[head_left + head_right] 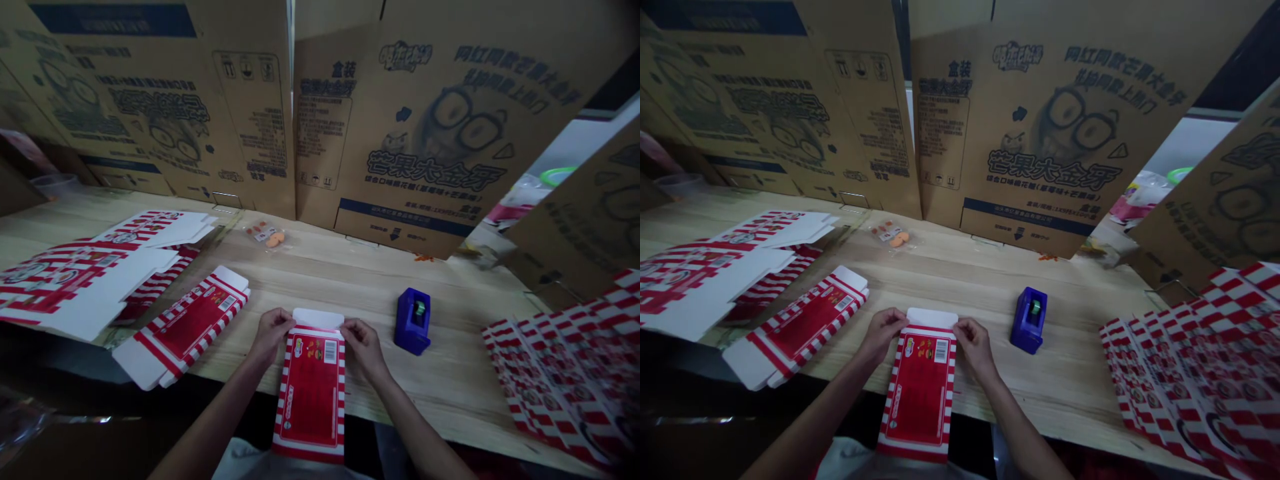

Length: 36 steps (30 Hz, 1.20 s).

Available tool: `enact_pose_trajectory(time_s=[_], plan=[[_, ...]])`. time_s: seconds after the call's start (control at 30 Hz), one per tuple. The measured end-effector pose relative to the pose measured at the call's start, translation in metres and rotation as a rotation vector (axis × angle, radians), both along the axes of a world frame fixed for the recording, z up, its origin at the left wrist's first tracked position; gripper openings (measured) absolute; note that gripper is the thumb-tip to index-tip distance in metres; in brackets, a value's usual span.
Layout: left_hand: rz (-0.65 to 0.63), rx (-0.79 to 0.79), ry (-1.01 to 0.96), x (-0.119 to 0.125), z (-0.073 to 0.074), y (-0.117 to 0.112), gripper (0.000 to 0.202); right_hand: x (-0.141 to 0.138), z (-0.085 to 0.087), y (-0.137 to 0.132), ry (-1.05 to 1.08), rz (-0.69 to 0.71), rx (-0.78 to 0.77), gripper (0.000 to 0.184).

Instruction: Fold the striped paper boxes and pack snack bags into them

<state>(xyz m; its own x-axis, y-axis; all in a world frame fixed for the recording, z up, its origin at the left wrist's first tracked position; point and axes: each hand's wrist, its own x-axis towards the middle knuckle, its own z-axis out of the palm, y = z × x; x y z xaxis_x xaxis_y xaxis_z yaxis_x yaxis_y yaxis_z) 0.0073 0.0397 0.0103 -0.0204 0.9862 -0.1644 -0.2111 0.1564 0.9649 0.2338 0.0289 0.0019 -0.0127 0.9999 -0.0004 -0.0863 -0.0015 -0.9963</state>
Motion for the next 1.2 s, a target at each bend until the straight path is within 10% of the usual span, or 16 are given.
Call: enact_pose_trajectory(time_s=[0.73,1.2], plan=[[-0.307,0.353,0.797,-0.022,0.035,-0.011,0.017,0.004,0.033,0.005,-0.408,0.322,0.062,0.017],[-0.302,0.426,0.621,-0.021,0.031,-0.03,0.014,-0.002,0.036,-0.017,-0.321,0.208,0.153,0.013]])
